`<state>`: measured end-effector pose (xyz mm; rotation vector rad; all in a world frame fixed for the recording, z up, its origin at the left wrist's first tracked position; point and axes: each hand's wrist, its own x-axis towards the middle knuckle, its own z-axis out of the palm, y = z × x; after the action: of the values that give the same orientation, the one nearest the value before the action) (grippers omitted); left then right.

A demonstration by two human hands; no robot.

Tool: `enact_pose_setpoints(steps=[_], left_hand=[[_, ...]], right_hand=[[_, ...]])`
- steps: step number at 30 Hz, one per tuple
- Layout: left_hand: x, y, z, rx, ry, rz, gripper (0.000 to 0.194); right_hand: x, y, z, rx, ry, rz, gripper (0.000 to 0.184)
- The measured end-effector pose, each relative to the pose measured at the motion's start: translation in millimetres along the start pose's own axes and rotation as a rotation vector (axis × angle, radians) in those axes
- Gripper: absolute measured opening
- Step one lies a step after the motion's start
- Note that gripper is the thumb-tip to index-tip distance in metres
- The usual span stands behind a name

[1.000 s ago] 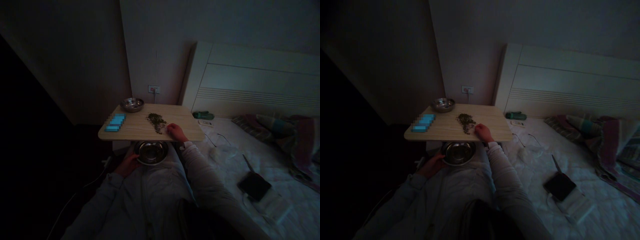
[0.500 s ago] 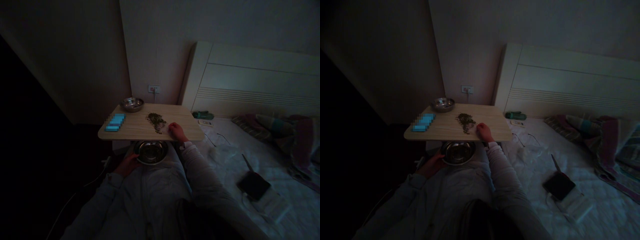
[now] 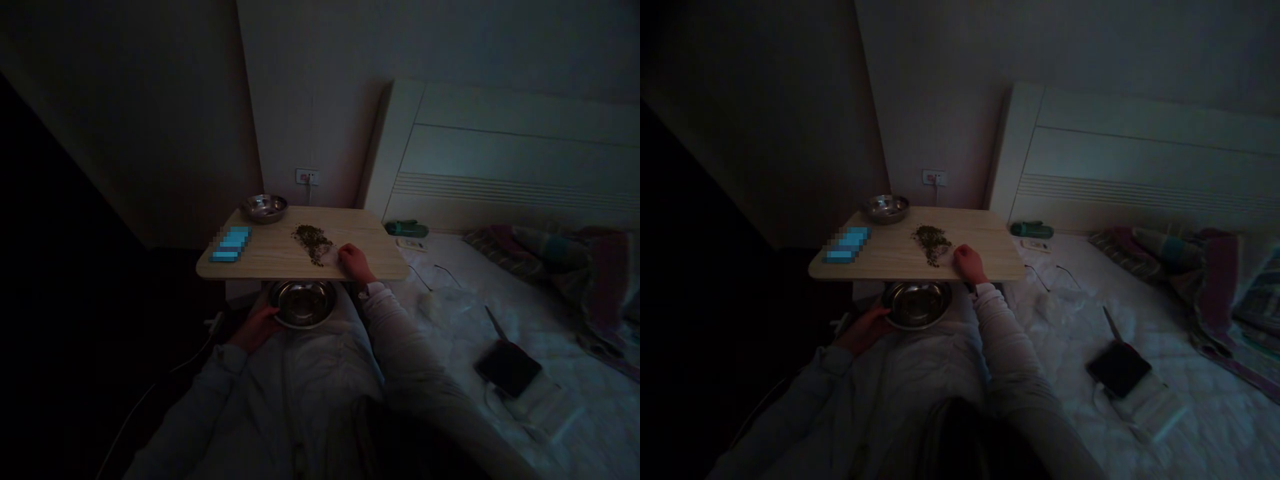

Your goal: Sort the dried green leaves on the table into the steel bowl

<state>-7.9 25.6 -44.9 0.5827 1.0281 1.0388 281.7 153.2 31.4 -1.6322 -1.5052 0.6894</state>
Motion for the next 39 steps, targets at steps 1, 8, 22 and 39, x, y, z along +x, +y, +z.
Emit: enact_pose_setpoints(steps=[1, 8, 22, 39], left_hand=[[0.4, -0.2, -0.4, 0.000, -0.010, 0.000, 0.050], [-0.4, 0.0, 1.1, 0.000, 0.001, 0.001, 0.056], [-1.2, 1.1, 2.4, 0.025, 0.010, -0.002, 0.051], [-0.5, -0.5, 0.1, -0.003, -0.003, -0.013, 0.035]], right_hand=[[-0.2, -0.6, 0.0, -0.018, -0.009, 0.008, 0.009], [-0.1, 0.5, 2.5, -0.026, -0.047, -0.023, 0.013], [2.5, 5.8, 2.8, 0.064, -0.128, -0.099, 0.009], [-4.4, -4.1, -0.2, 0.059, -0.151, -0.069, 0.010]])
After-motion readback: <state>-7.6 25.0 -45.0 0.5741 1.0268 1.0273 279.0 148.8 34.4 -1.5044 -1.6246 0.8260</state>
